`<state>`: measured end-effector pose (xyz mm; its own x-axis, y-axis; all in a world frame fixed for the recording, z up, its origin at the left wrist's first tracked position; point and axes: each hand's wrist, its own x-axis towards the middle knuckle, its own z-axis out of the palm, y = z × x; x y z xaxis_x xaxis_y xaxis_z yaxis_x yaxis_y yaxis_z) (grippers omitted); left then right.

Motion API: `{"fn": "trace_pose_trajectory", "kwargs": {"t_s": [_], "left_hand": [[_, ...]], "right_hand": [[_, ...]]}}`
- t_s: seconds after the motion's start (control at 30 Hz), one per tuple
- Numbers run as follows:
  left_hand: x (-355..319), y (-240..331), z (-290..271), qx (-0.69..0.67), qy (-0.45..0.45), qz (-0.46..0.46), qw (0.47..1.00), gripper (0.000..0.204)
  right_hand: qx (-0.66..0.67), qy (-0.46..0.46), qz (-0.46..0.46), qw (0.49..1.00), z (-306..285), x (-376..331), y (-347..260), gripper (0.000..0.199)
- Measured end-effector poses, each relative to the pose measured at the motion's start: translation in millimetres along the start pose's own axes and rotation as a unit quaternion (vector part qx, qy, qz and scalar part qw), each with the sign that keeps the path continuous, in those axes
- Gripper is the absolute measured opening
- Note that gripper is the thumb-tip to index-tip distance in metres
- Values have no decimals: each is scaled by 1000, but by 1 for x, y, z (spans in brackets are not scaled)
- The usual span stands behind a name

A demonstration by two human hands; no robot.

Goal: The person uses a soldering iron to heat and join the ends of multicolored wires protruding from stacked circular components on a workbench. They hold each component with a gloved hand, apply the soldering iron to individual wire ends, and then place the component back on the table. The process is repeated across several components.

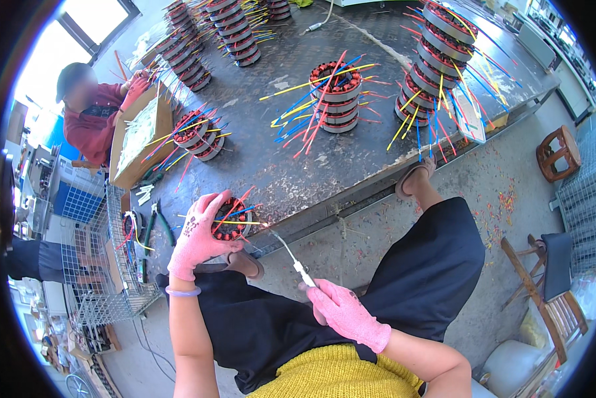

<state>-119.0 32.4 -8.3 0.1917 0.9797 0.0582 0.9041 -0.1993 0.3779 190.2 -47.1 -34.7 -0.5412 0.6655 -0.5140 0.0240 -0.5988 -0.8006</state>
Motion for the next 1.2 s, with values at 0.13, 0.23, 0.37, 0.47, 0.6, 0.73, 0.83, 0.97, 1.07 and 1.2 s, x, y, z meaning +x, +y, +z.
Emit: {"fn": "trace_pose_trajectory", "kwargs": {"t_s": [0.13, 0.23, 0.37, 0.47, 0.6, 0.73, 0.83, 0.97, 1.07, 1.2], "left_hand": [[0, 0, -1, 0, -3, -2, 1000, 99], [0, 0, -1, -2, -5, -5, 1000, 99], [0, 1, 0, -4, -6, -6, 1000, 99], [0, 1, 0, -4, -7, -7, 1000, 98], [0, 2, -2, -3, -9, -6, 1000, 98], [0, 2, -1, -5, -7, -6, 1000, 98], [0, 2, -1, -5, -8, -6, 1000, 98], [1, 1, -1, -5, -8, -5, 1000, 98], [0, 1, -2, -2, -8, -7, 1000, 99], [1, 1, -1, -2, -7, -7, 1000, 99]], "right_hand": [[-6, 0, -3, 1000, 0, 1, 1, 37], [-20, 0, -4, 1000, 0, 1, 0, 37], [-11, -2, -4, 1000, 1, 0, 0, 37], [-11, 3, 2, 1000, 0, 0, 1, 38], [-28, 3, -1, 1000, 0, 0, -2, 37], [-10, -2, -4, 1000, 0, 2, 3, 36], [-17, 1, -5, 1000, 0, 1, 1, 36], [-18, 6, -5, 1000, 1, 0, 0, 35], [-28, 2, -1, 1000, 1, 0, -2, 35], [-32, 5, -1, 999, 0, 0, -2, 35]]}}
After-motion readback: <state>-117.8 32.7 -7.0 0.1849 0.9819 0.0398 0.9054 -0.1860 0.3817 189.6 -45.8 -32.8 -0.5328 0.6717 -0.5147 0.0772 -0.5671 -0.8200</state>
